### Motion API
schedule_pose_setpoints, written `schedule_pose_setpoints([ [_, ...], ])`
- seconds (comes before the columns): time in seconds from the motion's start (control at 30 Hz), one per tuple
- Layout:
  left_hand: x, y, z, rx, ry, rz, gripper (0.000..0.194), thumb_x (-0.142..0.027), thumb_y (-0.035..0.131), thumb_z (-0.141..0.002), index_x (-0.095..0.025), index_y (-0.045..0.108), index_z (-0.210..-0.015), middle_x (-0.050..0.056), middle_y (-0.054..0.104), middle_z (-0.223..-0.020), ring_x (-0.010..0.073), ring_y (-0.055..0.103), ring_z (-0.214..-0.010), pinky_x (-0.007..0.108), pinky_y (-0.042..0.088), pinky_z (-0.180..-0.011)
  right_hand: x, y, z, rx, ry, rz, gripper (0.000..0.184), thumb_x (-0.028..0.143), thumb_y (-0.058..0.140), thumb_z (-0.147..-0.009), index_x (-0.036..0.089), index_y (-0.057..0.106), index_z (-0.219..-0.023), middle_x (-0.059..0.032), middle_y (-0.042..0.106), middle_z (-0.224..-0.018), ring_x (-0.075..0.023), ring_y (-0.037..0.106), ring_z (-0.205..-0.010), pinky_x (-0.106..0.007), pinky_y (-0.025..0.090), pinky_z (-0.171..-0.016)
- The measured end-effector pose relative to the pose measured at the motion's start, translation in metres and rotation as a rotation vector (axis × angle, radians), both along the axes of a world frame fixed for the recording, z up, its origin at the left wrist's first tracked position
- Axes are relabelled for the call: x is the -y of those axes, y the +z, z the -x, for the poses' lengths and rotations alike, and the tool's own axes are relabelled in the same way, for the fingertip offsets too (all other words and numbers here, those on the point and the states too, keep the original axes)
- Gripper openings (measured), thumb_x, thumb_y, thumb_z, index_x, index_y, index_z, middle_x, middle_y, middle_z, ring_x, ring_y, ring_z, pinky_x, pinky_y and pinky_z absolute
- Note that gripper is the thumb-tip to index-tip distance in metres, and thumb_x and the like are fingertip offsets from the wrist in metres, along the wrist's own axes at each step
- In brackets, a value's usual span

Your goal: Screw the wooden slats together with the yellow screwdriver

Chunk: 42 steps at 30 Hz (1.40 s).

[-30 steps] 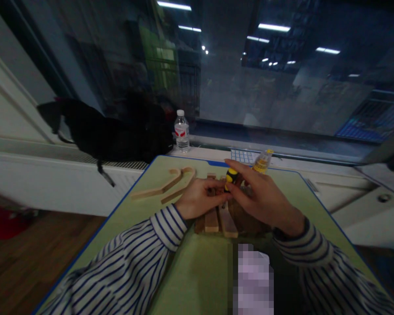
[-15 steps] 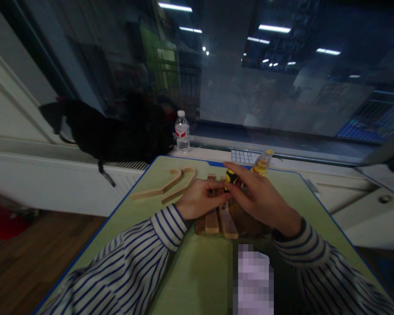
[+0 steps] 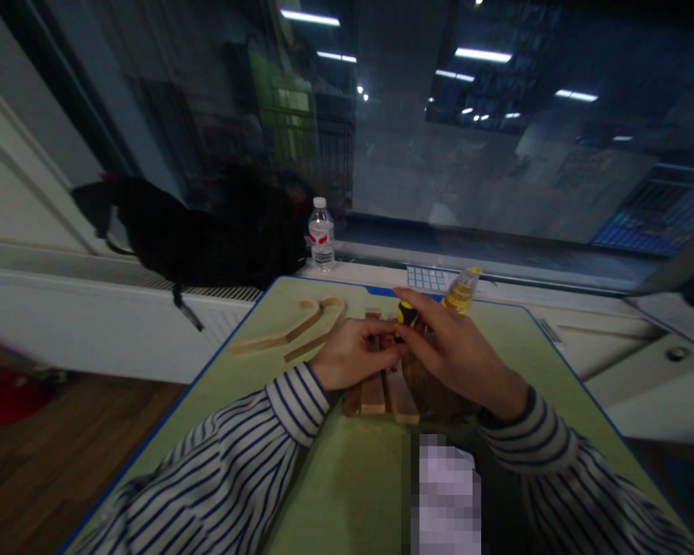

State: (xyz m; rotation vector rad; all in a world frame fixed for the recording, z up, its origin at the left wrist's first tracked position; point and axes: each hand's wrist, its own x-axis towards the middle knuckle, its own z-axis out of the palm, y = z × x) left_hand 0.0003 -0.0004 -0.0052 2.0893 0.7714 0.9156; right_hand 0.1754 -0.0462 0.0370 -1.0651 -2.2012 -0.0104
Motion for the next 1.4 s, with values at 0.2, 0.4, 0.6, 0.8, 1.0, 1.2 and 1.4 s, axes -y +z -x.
schedule_pose_setpoints([
  [0.2,-0.0005,0.0017,0.0002,0.036,0.038,0.026,0.027,-0.033,0.065,-0.076,-0.013,0.071,-0.094,0.003,0.069,-0.078,0.0141,0.061,-0.071,0.023,0.046,-0.065,-0.0005,0.0022,0.0008,-0.003,0.005,0.005,0.044,0.027,0.048,-0.092,0.019,0.04,-0.134,-0.0127,0.059,-0.126,-0.0224,0.063,-0.099,-0.041,0.052,-0.086],
  [0.4,0.0009,0.0037,0.0002,0.053,0.042,0.081,0.025,-0.031,0.065,-0.075,-0.012,0.072,-0.091,0.004,0.071,-0.078,0.0141,0.062,-0.07,0.022,0.047,-0.065,0.0015,0.0038,0.0014,-0.015,0.0,0.024,0.05,0.027,0.05,-0.09,0.021,0.037,-0.137,-0.011,0.061,-0.122,-0.0217,0.064,-0.094,-0.041,0.053,-0.084],
  [0.6,-0.0002,0.002,0.0019,0.027,0.03,0.037,0.028,-0.033,0.064,-0.078,-0.012,0.072,-0.093,0.005,0.071,-0.081,0.0151,0.062,-0.072,0.024,0.049,-0.068,0.0025,0.0042,0.001,-0.004,0.001,0.024,0.047,0.024,0.049,-0.09,0.019,0.039,-0.136,-0.0116,0.06,-0.125,-0.0224,0.063,-0.099,-0.041,0.052,-0.086],
  [0.8,-0.0005,0.001,0.0012,0.016,0.01,0.019,0.026,-0.031,0.061,-0.08,-0.013,0.071,-0.095,0.003,0.07,-0.081,0.0143,0.062,-0.072,0.023,0.047,-0.068,0.0007,0.0027,0.001,0.002,0.007,0.01,0.046,0.024,0.047,-0.091,0.02,0.039,-0.136,-0.0111,0.062,-0.122,-0.023,0.064,-0.098,-0.042,0.053,-0.085],
  [1.0,0.0005,0.0019,0.0013,0.002,0.018,0.016,0.025,-0.026,0.059,-0.078,-0.012,0.071,-0.095,0.003,0.071,-0.079,0.0145,0.062,-0.071,0.023,0.048,-0.067,0.0009,0.0032,0.0014,0.02,-0.001,0.01,0.046,0.026,0.047,-0.091,0.021,0.038,-0.136,-0.0117,0.06,-0.124,-0.0238,0.063,-0.101,-0.043,0.052,-0.087],
  [1.2,-0.0006,0.0004,0.0012,-0.007,0.013,0.001,0.023,-0.024,0.057,-0.078,-0.013,0.071,-0.093,0.003,0.071,-0.08,0.0144,0.063,-0.071,0.023,0.048,-0.067,0.0005,0.0024,0.0016,0.016,-0.01,0.02,0.046,0.027,0.048,-0.091,0.021,0.039,-0.136,-0.0121,0.06,-0.124,-0.0239,0.063,-0.1,-0.043,0.052,-0.086],
  [1.4,0.0013,0.0034,-0.0002,0.005,0.008,0.029,0.023,-0.022,0.058,-0.077,-0.013,0.071,-0.092,0.002,0.071,-0.079,0.0144,0.063,-0.072,0.023,0.048,-0.068,-0.0003,0.0015,0.0013,0.03,-0.012,0.015,0.045,0.027,0.048,-0.091,0.019,0.04,-0.135,-0.0132,0.059,-0.126,-0.0257,0.06,-0.108,-0.045,0.051,-0.091],
])
